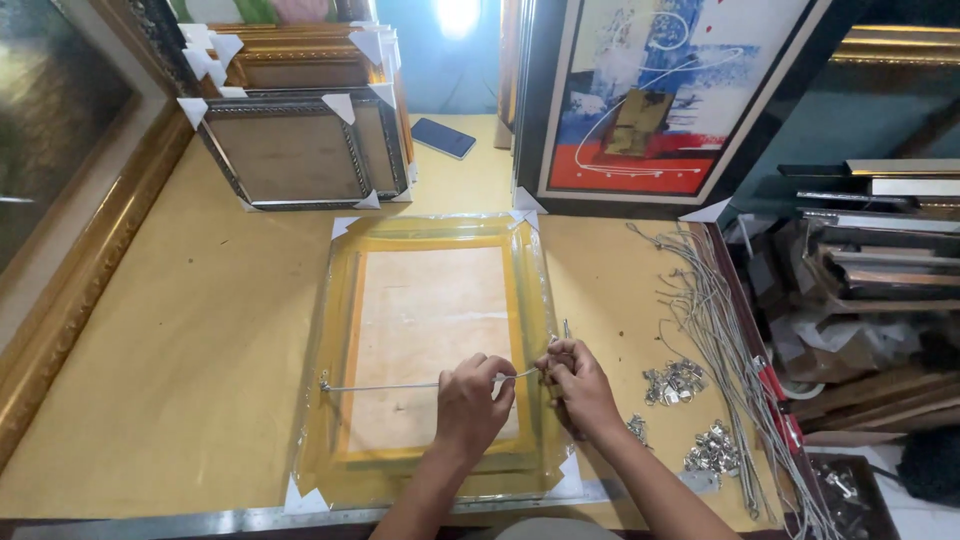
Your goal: Installing a metal hanging wire onto the back of a picture frame using a screwdriver.
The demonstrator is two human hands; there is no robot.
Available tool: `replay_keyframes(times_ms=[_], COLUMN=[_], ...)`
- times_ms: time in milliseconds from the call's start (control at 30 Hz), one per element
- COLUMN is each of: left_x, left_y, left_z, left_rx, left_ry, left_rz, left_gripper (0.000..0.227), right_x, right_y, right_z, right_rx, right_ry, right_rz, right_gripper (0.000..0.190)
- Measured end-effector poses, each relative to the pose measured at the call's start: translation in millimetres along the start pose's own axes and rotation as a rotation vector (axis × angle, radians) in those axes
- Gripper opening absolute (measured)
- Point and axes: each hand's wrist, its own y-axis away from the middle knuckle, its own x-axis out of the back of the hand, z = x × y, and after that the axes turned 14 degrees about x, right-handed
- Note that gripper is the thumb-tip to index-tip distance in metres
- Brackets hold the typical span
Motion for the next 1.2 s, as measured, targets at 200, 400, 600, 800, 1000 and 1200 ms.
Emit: replay_keyframes(times_ms=[200, 400, 600, 800, 1000, 1200], left_x=[2.1, -2.6, 0.6, -5.2, -5.1, -23.0], left_y=[2.8, -1.3, -12.2, -20.0, -15.9, -15.6], left_z=[4.4, 2.7, 3.8, 2.8, 3.5, -2.6], left_rx=[-0.012, -0.005, -0.007, 0.07, 0.288, 0.4], left_ry=[-0.017, -0.011, -0.032, 0.027, 0.247, 0.329], left_rz=[0.023, -0.016, -0.077, -0.166, -0.358, -0.372], left_gripper=[0.01, 0.017, 0.005, 0.01, 0.011, 0.016], right_x=[2.0, 6.2, -2.2, -3.9, -2.3, -0.6], right_y=[0.6, -7.3, -4.5, 4.0, 3.4, 0.8], right_z=[-4.5, 13.6, 14.3, 4.3, 10.5, 14.5], right_rx=[-0.067, 0.172, 0.359, 0.36, 0.306, 0.24], right_ry=[0.076, 0.42, 0.664, 0.773, 0.734, 0.695], right_rz=[-0.034, -0.138, -0.28, -0.316, -0.274, -0.198], right_gripper=[0.027, 0.021, 0.022, 0.025, 0.021, 0.024])
